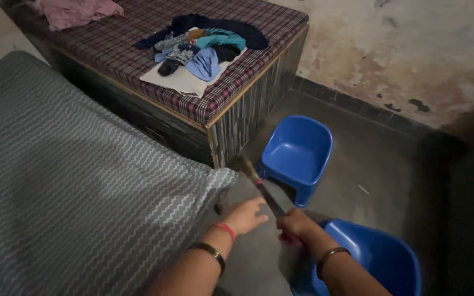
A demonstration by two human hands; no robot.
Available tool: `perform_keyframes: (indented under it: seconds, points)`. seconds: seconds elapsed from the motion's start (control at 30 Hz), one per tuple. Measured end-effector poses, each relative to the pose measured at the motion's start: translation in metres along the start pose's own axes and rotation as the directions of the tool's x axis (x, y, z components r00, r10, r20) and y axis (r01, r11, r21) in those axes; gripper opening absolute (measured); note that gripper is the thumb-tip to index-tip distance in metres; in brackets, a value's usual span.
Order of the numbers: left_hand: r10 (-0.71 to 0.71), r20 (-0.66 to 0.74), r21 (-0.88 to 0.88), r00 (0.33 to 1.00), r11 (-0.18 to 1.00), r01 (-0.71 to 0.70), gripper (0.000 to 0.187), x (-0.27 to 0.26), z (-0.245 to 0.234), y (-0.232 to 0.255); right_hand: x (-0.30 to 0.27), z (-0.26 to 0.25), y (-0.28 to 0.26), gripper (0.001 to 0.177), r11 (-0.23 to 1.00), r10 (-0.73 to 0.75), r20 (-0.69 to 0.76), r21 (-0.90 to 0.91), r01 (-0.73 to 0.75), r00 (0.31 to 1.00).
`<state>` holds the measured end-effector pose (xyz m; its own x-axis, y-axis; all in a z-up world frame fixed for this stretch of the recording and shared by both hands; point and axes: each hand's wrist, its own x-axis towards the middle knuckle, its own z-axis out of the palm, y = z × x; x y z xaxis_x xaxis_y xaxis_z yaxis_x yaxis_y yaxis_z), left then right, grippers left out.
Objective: The person sweeps the tiled floor of a bedroom using a broom, moving debris toward a central area. The person also moves a blue plastic stool to clear the sweeping path.
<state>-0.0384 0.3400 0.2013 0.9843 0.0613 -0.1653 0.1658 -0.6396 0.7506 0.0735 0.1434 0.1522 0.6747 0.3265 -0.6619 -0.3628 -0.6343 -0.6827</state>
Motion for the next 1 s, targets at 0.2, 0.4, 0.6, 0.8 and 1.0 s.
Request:
perform_keyframes:
  seconds: [0.2, 0.4, 0.6, 0.8, 1.0]
  points:
    - [0.004, -0.071, -0.179, 0.997, 0.984, -0.016, 0.053, 0.003, 0.003, -0.070, 0.011, 0.016, -0.032, 0.032, 0.995, 0.095, -0.083, 0.011, -0.095, 0.992]
    - [-0.221, 0.003, -0.156, 0.975, 0.963, 0.219, 0.051, -0.009, -0.010, -0.086, 0.038, 0.007, -0.037, 0.036, 0.850, -0.032, -0.067, -0.527, -0.008, 0.997]
    - [-0.248, 0.031, -0.184, 0.968, 0.951, 0.250, 0.050, -0.007, -0.021, -0.062, 0.019, -0.025, -0.024, 0.030, 0.368, -0.285, 0.061, -0.915, 0.168, 0.956]
    - [-0.131, -0.155, -0.302, 0.979, 0.950, 0.080, 0.049, 0.001, -0.004, -0.052, -0.036, -0.065, -0.036, 0.032, 0.235, -0.196, 0.092, -0.962, 0.138, 0.976]
    - [-0.250, -0.218, -0.324, 0.943, 0.930, 0.172, 0.046, -0.019, 0.008, -0.037, -0.088, -0.089, -0.025, 0.032, 0.160, -0.155, 0.131, -0.975, 0.155, 0.979]
